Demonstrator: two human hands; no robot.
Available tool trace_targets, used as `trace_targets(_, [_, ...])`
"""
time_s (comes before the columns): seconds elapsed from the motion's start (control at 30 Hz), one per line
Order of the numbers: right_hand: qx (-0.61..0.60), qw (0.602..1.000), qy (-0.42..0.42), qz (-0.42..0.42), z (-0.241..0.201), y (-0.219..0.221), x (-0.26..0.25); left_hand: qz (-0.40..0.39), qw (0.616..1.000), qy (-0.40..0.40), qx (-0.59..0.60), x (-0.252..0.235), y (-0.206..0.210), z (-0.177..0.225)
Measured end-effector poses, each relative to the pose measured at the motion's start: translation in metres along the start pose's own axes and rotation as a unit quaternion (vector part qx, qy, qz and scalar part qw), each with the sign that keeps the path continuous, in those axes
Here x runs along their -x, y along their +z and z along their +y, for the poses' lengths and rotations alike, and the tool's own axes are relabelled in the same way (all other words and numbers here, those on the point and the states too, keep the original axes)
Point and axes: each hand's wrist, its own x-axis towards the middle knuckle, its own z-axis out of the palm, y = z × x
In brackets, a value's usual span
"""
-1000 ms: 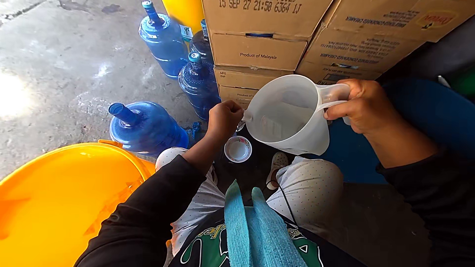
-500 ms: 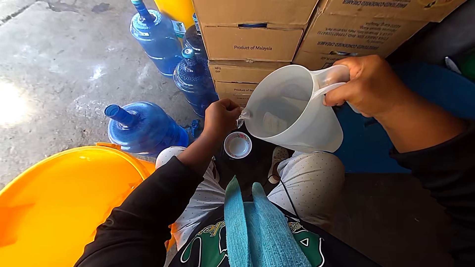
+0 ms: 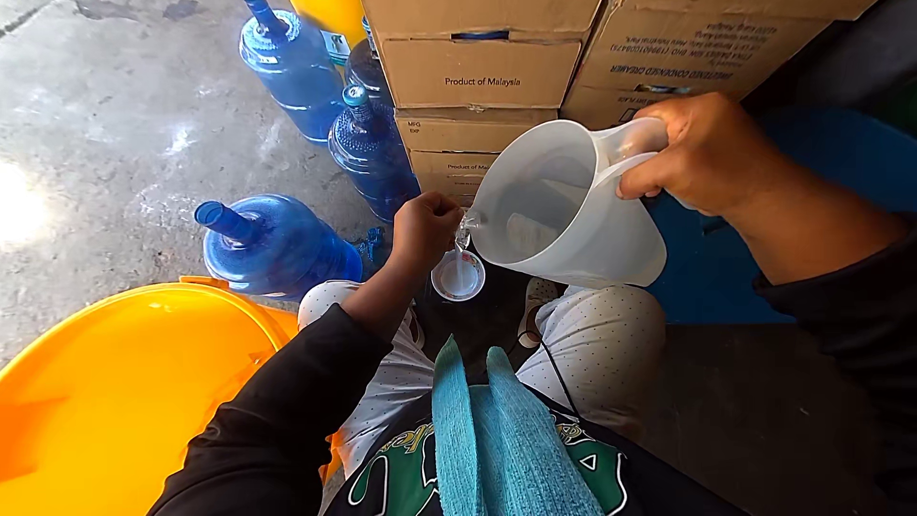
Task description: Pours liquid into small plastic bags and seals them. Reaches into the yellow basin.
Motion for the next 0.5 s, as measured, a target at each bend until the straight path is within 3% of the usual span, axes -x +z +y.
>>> trace_targets(0.5, [0.026,0.999,0.001,-0.027,0.003,0.016,0.002,-0.004,1.0,-0.02,0.018,0.002,0.012,-0.022])
